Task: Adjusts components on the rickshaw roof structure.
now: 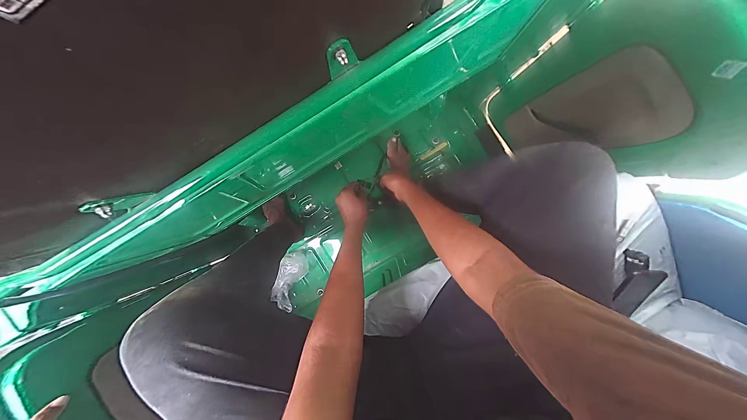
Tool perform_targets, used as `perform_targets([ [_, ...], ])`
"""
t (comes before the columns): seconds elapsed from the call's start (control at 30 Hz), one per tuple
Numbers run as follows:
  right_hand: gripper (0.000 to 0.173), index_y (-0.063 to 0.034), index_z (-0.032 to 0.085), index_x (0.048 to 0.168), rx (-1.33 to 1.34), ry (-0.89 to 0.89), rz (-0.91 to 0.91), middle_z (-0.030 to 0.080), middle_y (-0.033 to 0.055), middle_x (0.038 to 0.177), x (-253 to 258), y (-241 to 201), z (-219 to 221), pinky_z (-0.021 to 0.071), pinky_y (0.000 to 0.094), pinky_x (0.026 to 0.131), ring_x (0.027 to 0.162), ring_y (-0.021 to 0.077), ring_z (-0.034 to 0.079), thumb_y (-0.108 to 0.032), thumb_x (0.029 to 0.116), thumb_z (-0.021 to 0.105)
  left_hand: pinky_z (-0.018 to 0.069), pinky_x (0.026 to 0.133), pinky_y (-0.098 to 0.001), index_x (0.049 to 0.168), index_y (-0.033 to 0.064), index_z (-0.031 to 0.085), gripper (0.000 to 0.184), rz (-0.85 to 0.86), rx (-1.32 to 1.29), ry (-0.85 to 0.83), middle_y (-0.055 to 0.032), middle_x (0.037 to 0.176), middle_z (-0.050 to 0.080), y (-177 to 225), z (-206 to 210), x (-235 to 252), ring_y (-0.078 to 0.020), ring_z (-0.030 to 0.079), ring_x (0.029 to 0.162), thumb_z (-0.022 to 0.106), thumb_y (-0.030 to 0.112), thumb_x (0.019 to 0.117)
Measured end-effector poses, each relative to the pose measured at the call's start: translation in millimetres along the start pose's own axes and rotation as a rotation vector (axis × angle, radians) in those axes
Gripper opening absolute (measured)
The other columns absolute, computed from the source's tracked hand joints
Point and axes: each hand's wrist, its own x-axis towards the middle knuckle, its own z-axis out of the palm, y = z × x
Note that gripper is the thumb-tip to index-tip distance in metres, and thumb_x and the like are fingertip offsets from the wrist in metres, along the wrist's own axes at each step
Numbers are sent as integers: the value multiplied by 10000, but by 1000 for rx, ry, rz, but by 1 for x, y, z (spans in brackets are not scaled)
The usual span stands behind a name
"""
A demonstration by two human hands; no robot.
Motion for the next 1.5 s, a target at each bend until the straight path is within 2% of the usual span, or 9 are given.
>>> perform_targets([
  [0.2,1422,-191,224,1651,128,44,40,207,50,1716,-5,-1,0,234,574,1239,1549,271,250,-254,432,954,547,944,-564,1156,44,711,258,-15,-47,-35,-157,1066,738,-1,5,6,-322,706,1033,596,213,1000],
  [0.27,1063,-186,444,1559,250,-86,150,405,41,1616,-26,-16,-21,362,514,1176,1444,225,414,-122,600,898,555,928,-558,1191,33,692,278,-78,-88,-74,-167,1073,738,-1,6,8,-318,714,1013,584,217,1013],
  [0.33,476,-58,703,1230,467,-378,334,649,157,1303,-40,-34,-51,535,506,960,1156,281,628,22,767,786,563,922,-551,1228,21,663,296,-129,-135,-84,-179,1080,733,-1,6,11,-318,720,999,565,210,1023],
  [0.47,313,-93,721,1225,568,-625,324,691,111,1217,-34,-25,-49,536,422,912,1072,205,649,-54,919,672,590,863,-523,1339,19,570,379,-113,-226,-90,-179,1023,736,3,6,9,-299,735,914,537,272,1058],
  [0.53,232,-110,725,1182,608,-644,261,697,86,1130,-33,-22,-47,532,396,863,986,170,642,-84,966,645,570,826,-524,1350,12,533,547,-49,-215,-94,-157,919,713,9,4,6,-291,704,833,686,387,983],
  [0.6,216,-120,729,1171,615,-698,204,705,61,1080,-34,-20,-45,529,366,824,922,136,637,-84,981,632,569,841,-543,1382,7,512,659,-14,-107,-104,-145,904,725,15,1,5,-306,711,845,777,383,910],
  [0.8,240,-102,731,1194,477,-668,65,711,98,1199,-31,-22,-52,512,423,985,1087,179,660,-134,957,715,540,868,-586,1297,66,653,372,81,117,-156,-162,899,714,15,-8,13,-339,700,876,638,309,1016],
  [1.0,277,-90,723,1225,387,-585,3,705,121,1233,-30,-12,-50,497,484,1031,1163,238,650,-126,951,700,494,1035,-590,1267,79,687,330,134,316,-209,-226,1206,691,19,-9,20,-407,641,1195,509,283,1079],
  [1.5,235,-61,703,1195,600,-719,29,698,88,1157,-37,8,-59,523,360,941,1029,137,646,-182,994,687,514,997,-583,1191,107,736,246,134,108,-136,-145,1115,744,-3,1,32,-322,699,1090,568,213,1045],
])
